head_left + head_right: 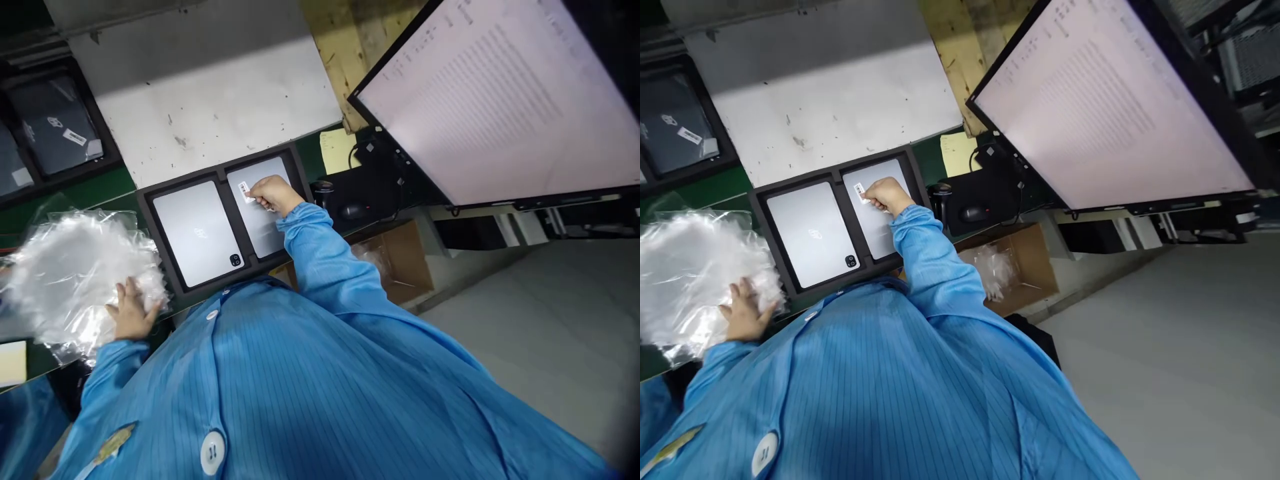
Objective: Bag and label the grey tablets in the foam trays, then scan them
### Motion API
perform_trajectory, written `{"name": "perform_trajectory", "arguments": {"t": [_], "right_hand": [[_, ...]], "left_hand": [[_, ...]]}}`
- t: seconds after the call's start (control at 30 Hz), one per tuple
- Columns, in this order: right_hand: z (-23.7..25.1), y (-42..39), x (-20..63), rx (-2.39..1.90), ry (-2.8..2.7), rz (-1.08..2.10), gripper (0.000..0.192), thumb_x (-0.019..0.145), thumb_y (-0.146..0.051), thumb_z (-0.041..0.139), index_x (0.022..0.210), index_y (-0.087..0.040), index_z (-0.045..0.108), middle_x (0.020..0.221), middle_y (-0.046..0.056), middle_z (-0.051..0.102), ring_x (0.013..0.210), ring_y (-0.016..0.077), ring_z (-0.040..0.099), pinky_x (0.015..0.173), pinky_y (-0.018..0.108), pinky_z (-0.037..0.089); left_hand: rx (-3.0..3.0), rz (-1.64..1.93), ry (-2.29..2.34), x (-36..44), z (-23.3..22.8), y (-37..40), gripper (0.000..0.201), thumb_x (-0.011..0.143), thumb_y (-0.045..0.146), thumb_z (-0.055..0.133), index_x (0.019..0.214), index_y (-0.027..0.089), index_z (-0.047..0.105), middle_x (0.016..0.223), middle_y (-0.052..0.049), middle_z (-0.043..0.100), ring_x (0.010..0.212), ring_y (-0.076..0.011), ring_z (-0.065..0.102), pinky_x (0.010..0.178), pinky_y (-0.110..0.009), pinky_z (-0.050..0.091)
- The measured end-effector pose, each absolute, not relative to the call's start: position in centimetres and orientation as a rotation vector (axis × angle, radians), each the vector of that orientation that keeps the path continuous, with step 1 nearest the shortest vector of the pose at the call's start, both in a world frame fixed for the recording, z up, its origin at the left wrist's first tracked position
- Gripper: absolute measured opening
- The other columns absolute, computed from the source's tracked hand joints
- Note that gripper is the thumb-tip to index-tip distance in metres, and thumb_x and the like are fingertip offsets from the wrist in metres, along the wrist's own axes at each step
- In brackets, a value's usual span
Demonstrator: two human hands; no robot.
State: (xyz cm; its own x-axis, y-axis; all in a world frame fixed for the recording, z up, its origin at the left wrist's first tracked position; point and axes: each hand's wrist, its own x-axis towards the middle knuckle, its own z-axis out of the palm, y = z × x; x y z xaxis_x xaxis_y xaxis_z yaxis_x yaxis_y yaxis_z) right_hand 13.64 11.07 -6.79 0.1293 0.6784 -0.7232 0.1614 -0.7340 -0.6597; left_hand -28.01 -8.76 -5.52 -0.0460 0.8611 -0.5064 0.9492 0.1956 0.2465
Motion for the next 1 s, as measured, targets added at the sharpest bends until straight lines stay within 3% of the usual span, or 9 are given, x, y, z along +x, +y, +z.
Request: {"name": "perform_trajectory", "arguments": {"t": [0.1, 0.2, 0.3, 0.4, 0.47, 0.6, 0.73, 0.83, 1.0], "right_hand": [[-7.4, 11.1, 13.9, -1.985, -0.821, 1.623, 0.028, 0.078, -0.009, 0.088, 0.069, -0.014, 0.062, 0.042, -0.006, 0.047, 0.036, 0.0056, 0.038, 0.035, 0.016, 0.027], [-8.0, 11.2, 14.1, -1.952, -0.84, 1.632, 0.03, 0.076, -0.013, 0.091, 0.069, -0.014, 0.063, 0.042, -0.006, 0.048, 0.037, 0.0065, 0.04, 0.037, 0.017, 0.03], [-8.6, 11.1, 14.1, -1.907, -0.844, 1.63, 0.03, 0.076, -0.012, 0.09, 0.067, -0.015, 0.061, 0.042, -0.006, 0.048, 0.038, 0.0082, 0.043, 0.038, 0.018, 0.032], [-8.6, 10.1, 14.2, -1.793, -0.834, 1.573, 0.028, 0.076, -0.013, 0.087, 0.068, -0.016, 0.06, 0.044, -0.007, 0.049, 0.04, 0.0076, 0.044, 0.04, 0.017, 0.032], [-8.3, 8.6, 14.7, -1.697, -0.82, 1.533, 0.027, 0.077, -0.016, 0.086, 0.07, -0.016, 0.06, 0.047, -0.007, 0.05, 0.042, 0.007, 0.044, 0.041, 0.017, 0.033], [-7.6, 4.3, 17.6, -1.641, -0.776, 1.452, 0.028, 0.078, -0.025, 0.084, 0.069, -0.018, 0.058, 0.048, -0.008, 0.048, 0.045, 0.0077, 0.044, 0.044, 0.017, 0.033], [-6.9, 0.6, 21.7, -1.704, -0.72, 1.372, 0.029, 0.074, -0.027, 0.086, 0.069, -0.019, 0.059, 0.05, -0.008, 0.05, 0.046, 0.0086, 0.045, 0.045, 0.019, 0.033], [-6.0, -0.7, 24.3, -1.79, -0.691, 1.3, 0.026, 0.074, -0.025, 0.083, 0.068, -0.019, 0.059, 0.05, -0.007, 0.051, 0.046, 0.009, 0.046, 0.046, 0.019, 0.034], [-4.9, -1.4, 27.2, -1.954, -0.715, 1.23, 0.022, 0.081, -0.017, 0.074, 0.063, -0.017, 0.06, 0.052, -0.005, 0.058, 0.045, 0.0092, 0.051, 0.049, 0.019, 0.04]], "left_hand": [[1.695, -0.238, 1.894, -26.8, -6.7, -9.4, 0.075, 0.096, 0.057, 0.053, 0.151, 0.01, 0.034, 0.174, -0.025, 0.005, 0.162, -0.043, -0.006, 0.117, -0.085, -0.001], [1.677, -0.185, 1.94, -27.4, -6.8, -8.1, 0.074, 0.093, 0.057, 0.052, 0.148, 0.009, 0.037, 0.173, -0.027, 0.008, 0.162, -0.0436, -0.001, 0.118, -0.085, 0.006], [1.693, -0.1, 2.028, -28.7, -5.5, -5.2, 0.055, 0.087, 0.051, 0.052, 0.123, 0.01, 0.058, 0.16, -0.03, 0.04, 0.155, -0.0451, 0.03, 0.122, -0.074, 0.026], [1.783, 0.103, 2.187, -27.7, -2.9, -2.1, 0.039, 0.086, 0.052, 0.051, 0.094, 0.016, 0.065, 0.114, -0.021, 0.072, 0.117, -0.0394, 0.066, 0.108, -0.058, 0.05], [1.915, 0.318, 2.136, -24.9, -1.2, -0.8, 0.038, 0.09, 0.053, 0.051, 0.092, 0.018, 0.067, 0.096, -0.014, 0.073, 0.098, -0.0332, 0.07, 0.094, -0.049, 0.056], [2.203, 0.378, 1.44, -14.9, -0.8, 0.9, 0.035, 0.101, 0.045, 0.048, 0.093, 0.018, 0.069, 0.093, -0.01, 0.073, 0.091, -0.0237, 0.068, 0.088, -0.037, 0.056], [2.344, 0.082, 0.756, -3.7, -4.9, 3.1, 0.036, 0.105, 0.039, 0.047, 0.118, 0.016, 0.071, 0.122, -0.014, 0.072, 0.12, -0.0269, 0.063, 0.108, -0.043, 0.051], [2.509, 0.02, 0.532, 2.8, -8.2, 5.2, 0.038, 0.102, 0.034, 0.052, 0.132, 0.016, 0.067, 0.147, -0.016, 0.06, 0.142, -0.034, 0.048, 0.122, -0.059, 0.035], [2.717, 0.101, 0.318, 8.4, -10.1, 7.5, 0.037, 0.104, 0.037, 0.049, 0.12, 0.014, 0.072, 0.124, -0.018, 0.067, 0.124, -0.0316, 0.058, 0.126, -0.068, 0.017]]}}
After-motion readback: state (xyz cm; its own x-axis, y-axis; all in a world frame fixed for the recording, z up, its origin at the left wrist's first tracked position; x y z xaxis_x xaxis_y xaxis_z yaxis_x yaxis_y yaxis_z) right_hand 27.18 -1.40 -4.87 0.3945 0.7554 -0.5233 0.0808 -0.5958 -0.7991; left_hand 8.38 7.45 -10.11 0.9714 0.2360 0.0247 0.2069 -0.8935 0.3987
